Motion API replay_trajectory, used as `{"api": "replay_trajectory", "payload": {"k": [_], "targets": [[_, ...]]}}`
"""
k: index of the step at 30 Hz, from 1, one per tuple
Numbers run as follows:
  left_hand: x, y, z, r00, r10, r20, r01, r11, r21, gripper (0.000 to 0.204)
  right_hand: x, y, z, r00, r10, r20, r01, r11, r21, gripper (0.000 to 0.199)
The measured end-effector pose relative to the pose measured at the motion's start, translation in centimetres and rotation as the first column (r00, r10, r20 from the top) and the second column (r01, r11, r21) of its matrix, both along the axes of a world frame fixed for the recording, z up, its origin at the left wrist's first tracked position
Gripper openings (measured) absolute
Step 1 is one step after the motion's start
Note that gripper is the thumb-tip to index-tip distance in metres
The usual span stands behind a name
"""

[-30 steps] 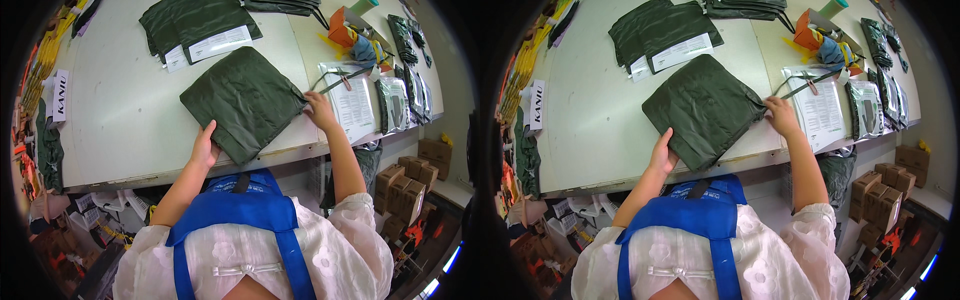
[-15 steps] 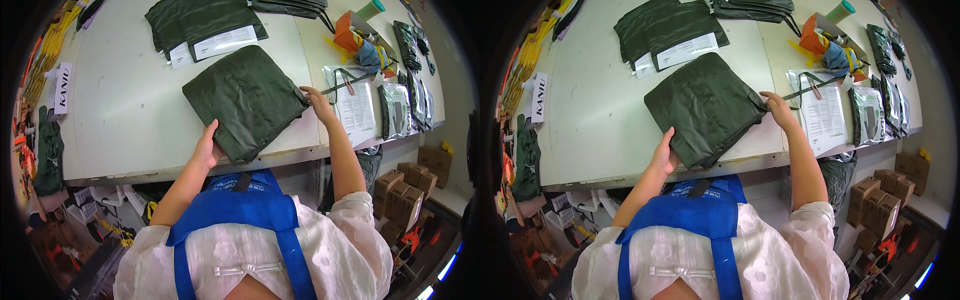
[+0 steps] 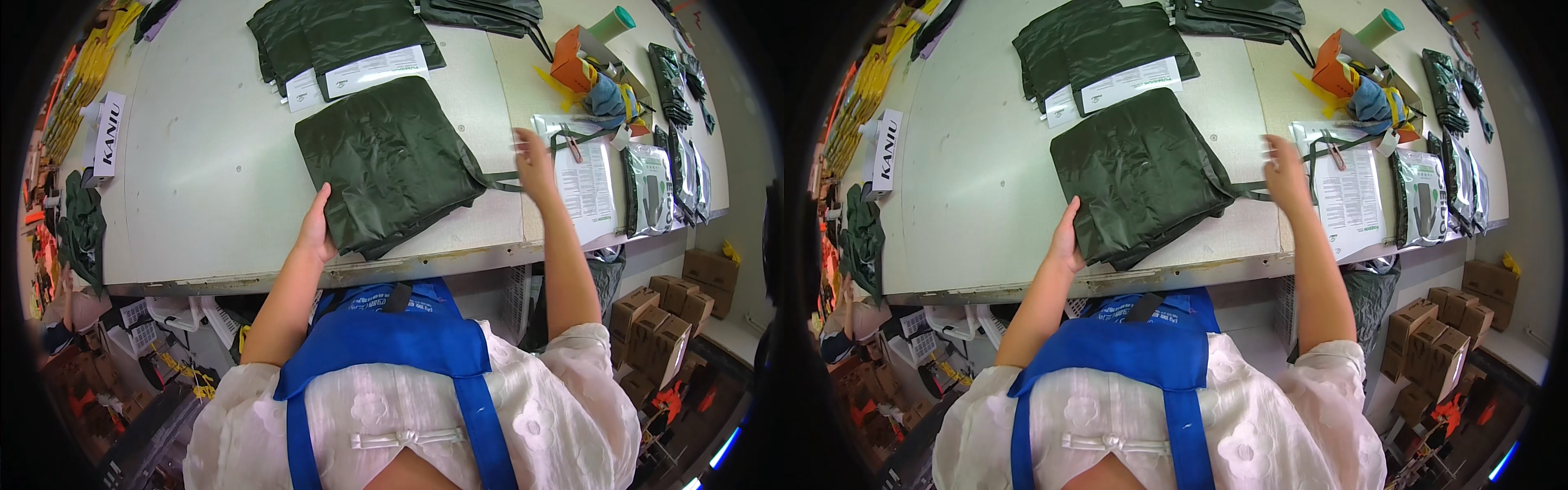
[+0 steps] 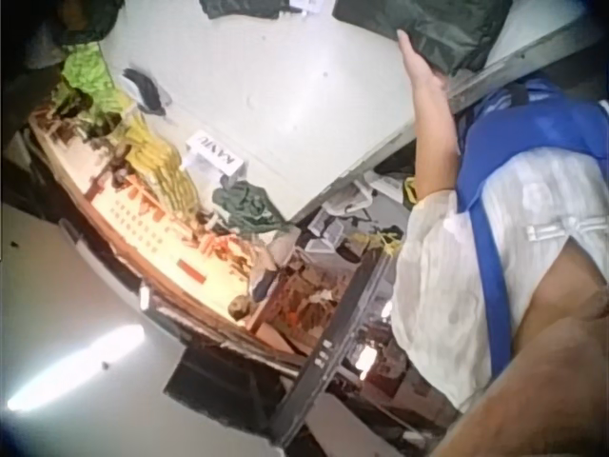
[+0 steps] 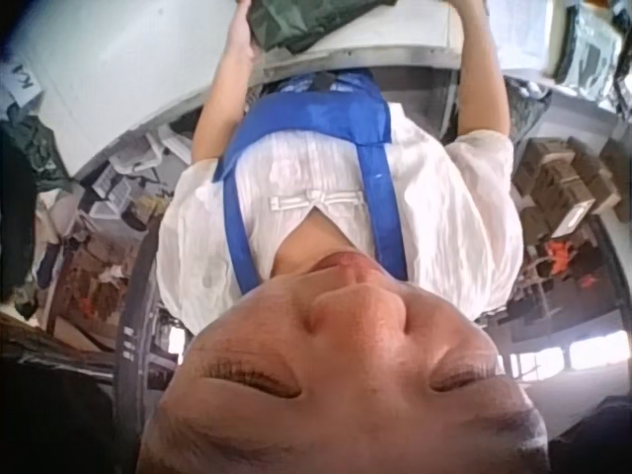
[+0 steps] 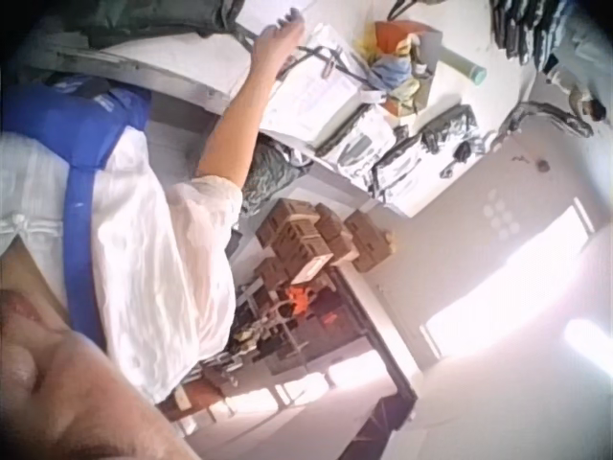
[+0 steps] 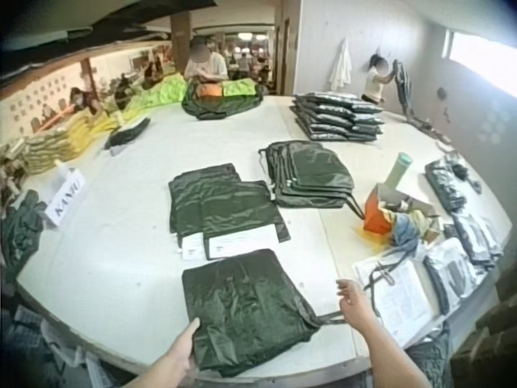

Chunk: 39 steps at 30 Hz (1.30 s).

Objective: The person folds a large green waterproof jacket on a white table. They smooth the fabric, fold the sleeves and body into a compact rectangle, and place the folded item on a stack of similar items.

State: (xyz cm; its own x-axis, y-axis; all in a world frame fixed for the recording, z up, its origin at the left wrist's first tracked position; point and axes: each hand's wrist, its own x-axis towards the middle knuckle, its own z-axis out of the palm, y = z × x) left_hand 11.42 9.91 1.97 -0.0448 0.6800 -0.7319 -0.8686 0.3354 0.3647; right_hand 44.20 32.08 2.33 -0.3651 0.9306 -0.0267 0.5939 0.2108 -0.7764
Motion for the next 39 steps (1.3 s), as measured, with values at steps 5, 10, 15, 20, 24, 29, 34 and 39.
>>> {"api": "replay_trajectory", "payload": {"k": [5,10,15,20,24,29,34,39], "targets": [[-0.8,0.2,0.5,1.000,-0.010,-0.025,0.010,1.000,-0.020,0.052,-0.1,-3.7,-2.3,0.808,0.265,0.527,-0.381,0.916,0.124,0.040],[-3.2,0.9,0.6,0.998,-0.040,-0.040,0.040,0.999,-0.016,0.048,3.6,-1.1,-3.4,0.817,0.234,0.527,-0.309,0.950,0.056,0.013],[-4.4,0.8,0.5,0.999,-0.049,-0.008,0.049,0.999,0.022,0.050,7.7,4.2,0.5,0.510,-0.248,0.823,0.045,0.964,0.262,0.018],[-2.0,-1.5,0.9,0.998,0.037,-0.051,-0.039,0.999,-0.034,0.057,-1.1,0.4,3.1,0.959,-0.223,-0.173,0.164,0.940,-0.298,0.054],[-0.8,-2.5,0.8,0.999,0.003,-0.042,-0.005,0.999,-0.049,0.061,-7.7,-3.7,-0.6,0.875,-0.230,-0.426,-0.314,0.400,-0.861,0.090],[-2.1,-4.0,-1.1,0.999,-0.020,-0.040,0.022,0.998,0.050,0.072,-9.6,-6.0,1.6,0.951,-0.155,-0.268,-0.169,0.465,-0.869,0.064],[-0.9,-3.6,0.7,0.960,-0.118,-0.255,0.108,0.993,-0.053,0.080,-9.2,-7.2,-0.1,0.887,-0.340,-0.312,-0.214,0.295,-0.931,0.063],[-0.6,-4.5,-2.6,0.940,-0.098,-0.327,0.098,0.995,-0.017,0.077,-9.6,-7.3,-0.2,0.925,-0.249,-0.287,-0.200,0.324,-0.925,0.057]]}}
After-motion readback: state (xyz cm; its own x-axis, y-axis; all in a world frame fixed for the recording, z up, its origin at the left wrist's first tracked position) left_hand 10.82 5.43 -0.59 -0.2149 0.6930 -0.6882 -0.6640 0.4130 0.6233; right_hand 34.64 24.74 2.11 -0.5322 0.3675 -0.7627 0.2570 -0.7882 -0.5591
